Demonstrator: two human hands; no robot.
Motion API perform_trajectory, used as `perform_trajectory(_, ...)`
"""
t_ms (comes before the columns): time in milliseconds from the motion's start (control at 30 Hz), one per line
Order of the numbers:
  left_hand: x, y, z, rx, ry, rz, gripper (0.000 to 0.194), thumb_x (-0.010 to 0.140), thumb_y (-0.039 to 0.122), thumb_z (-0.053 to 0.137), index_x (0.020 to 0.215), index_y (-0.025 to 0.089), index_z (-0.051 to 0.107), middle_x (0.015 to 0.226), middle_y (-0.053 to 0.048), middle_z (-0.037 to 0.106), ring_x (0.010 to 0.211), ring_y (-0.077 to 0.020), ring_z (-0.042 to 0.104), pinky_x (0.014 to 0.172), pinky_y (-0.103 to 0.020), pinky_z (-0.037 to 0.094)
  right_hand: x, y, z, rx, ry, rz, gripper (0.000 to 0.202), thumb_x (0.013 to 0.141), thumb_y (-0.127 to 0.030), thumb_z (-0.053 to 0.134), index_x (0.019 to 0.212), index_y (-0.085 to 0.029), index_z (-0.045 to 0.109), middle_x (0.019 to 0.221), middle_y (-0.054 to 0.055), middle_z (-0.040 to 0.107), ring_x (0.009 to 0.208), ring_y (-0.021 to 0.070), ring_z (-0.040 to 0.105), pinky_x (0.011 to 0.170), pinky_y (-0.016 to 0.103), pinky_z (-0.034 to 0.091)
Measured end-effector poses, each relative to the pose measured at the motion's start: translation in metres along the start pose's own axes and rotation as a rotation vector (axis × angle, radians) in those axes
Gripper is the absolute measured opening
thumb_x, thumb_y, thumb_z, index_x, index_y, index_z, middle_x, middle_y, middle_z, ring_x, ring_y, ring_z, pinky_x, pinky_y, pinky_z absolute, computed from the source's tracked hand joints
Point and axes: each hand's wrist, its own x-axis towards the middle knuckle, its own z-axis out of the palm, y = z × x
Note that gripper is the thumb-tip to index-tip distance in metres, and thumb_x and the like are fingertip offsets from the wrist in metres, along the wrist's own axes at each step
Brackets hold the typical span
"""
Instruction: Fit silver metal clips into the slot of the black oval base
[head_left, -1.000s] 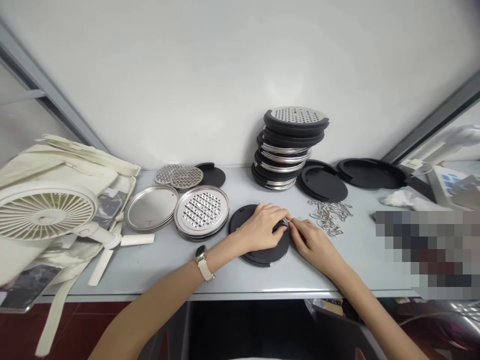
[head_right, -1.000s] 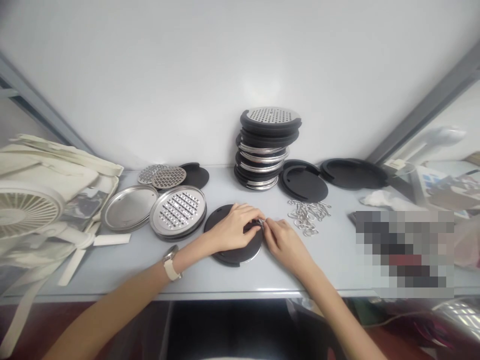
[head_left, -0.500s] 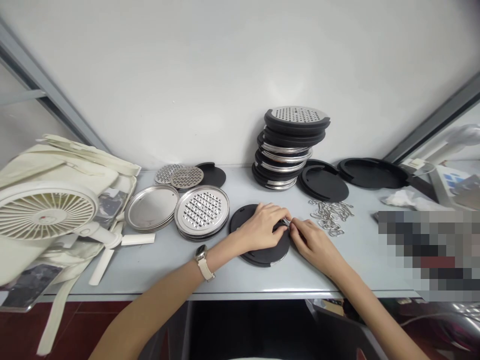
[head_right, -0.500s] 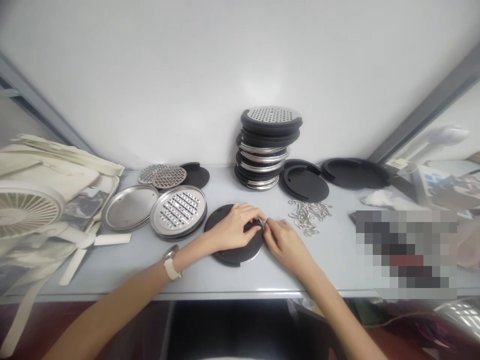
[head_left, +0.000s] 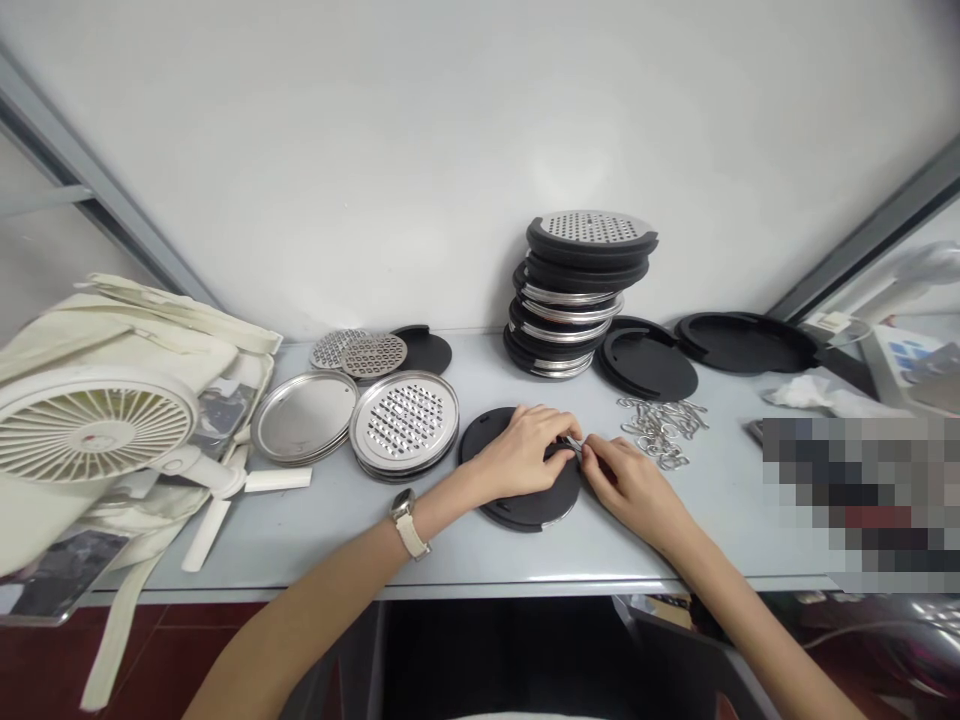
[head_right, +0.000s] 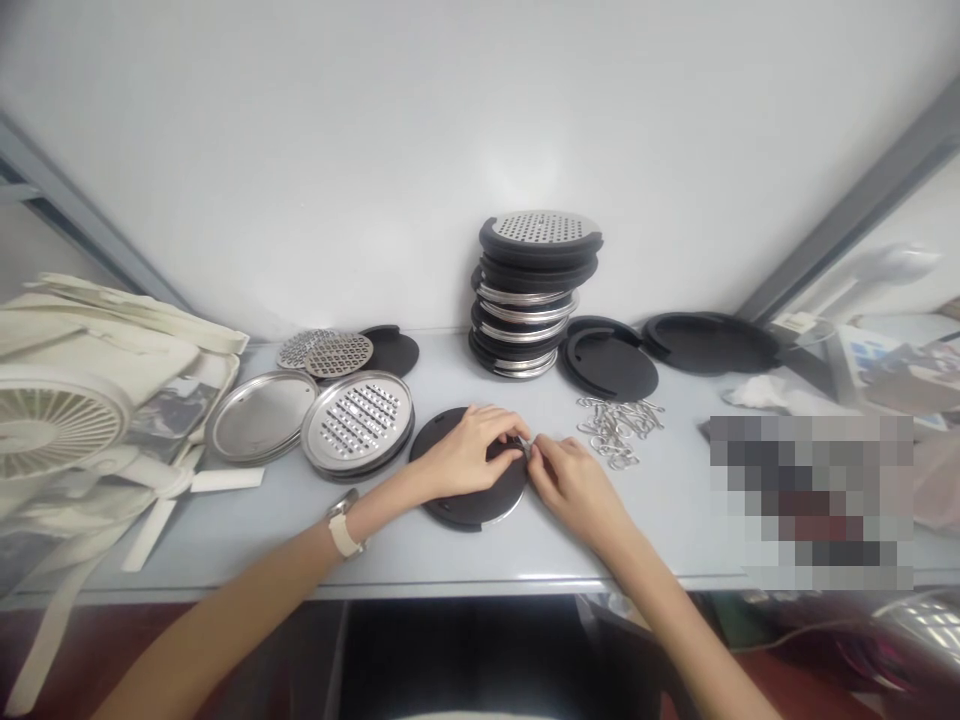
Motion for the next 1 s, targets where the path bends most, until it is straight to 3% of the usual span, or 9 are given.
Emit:
perform_trajectory(633, 0.0003, -0.004, 0.003, 0.031, 0.007, 0.018, 0.015, 0.083, 0.012, 0.055, 0.095, 0.019, 0.05, 0.096, -0.002, 0.059, 0.096, -0.0175, 0.054, 0.089, -0.032, 0.037, -0.0015, -0.0006, -0.0007, -0.038, -0.001, 0.055, 0.026, 0.096, -0.028, 0.034, 0.073, -0.023, 0.044, 0.059, 0.002, 0.053, 0.061, 0.0212, 0.053, 0.058, 0.029, 0.037)
perform_trajectory(1000, -0.0025, 0.0001, 0.0032, 0.163, 0.094, 0.001, 0.016, 0.082, 0.021, 0.055, 0.096, 0.018, 0.047, 0.101, -0.004, 0.055, 0.101, -0.0206, 0.049, 0.092, -0.034, 0.036, 0.008, -0.0039, 0.0018, -0.053, -0.064, 0.041, 0.026, 0.096, -0.024, 0.032, 0.073, -0.023, 0.044, 0.062, 0.003, 0.058, 0.061, 0.021, 0.054, 0.059, 0.03, 0.037)
